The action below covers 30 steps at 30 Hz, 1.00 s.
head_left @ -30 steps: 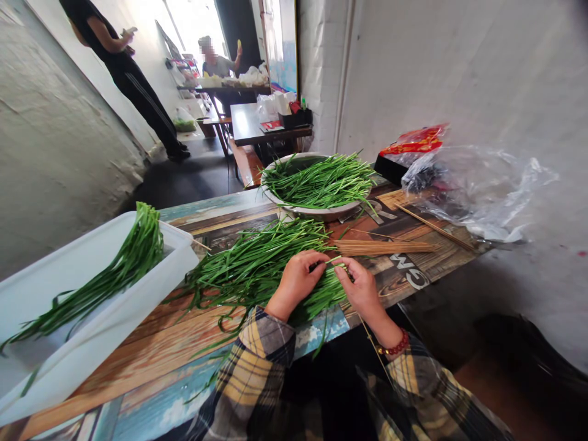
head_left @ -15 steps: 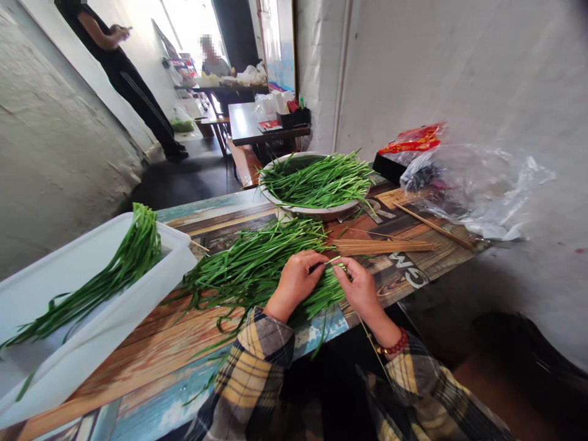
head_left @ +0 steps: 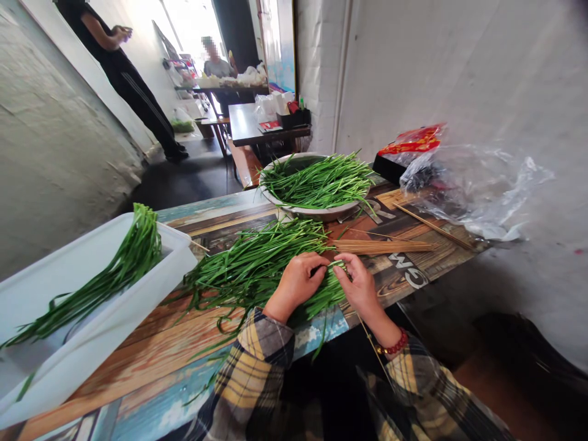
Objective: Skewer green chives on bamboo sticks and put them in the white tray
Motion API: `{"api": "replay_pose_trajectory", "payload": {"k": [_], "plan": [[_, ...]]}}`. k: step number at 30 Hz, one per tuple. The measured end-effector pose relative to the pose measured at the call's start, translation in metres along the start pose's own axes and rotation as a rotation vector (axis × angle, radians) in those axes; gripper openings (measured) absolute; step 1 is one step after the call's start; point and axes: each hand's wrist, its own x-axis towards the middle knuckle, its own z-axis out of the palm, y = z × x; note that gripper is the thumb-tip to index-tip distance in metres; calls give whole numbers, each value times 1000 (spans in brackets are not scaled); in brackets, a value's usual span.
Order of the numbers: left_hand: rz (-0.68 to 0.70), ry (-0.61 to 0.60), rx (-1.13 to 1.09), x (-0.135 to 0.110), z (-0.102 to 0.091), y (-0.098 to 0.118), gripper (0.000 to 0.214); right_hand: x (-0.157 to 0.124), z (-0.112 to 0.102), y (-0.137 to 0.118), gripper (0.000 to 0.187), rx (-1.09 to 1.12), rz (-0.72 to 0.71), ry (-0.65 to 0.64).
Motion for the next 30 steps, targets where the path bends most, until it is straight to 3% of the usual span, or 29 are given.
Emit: {"api": "replay_pose_trajectory", "payload": {"k": [5,18,20,25,30], "plan": [[-48,41,-21,0,1,1,19,1,1,0,24,24,6,-2],[10,-76,-82,-1,-3,1,17,0,1,3,20,14,-1,-26],[-42,-5,-104,0,-4,-2,19,1,1,2,21,20,-6,-25],[-260,303,-81,2,-9,-16,19,1,0,-1,24,21,-16,-17],[-255,331,-41,3,-9,-20,18,0,-3,-7,30,14,4,-19]]}}
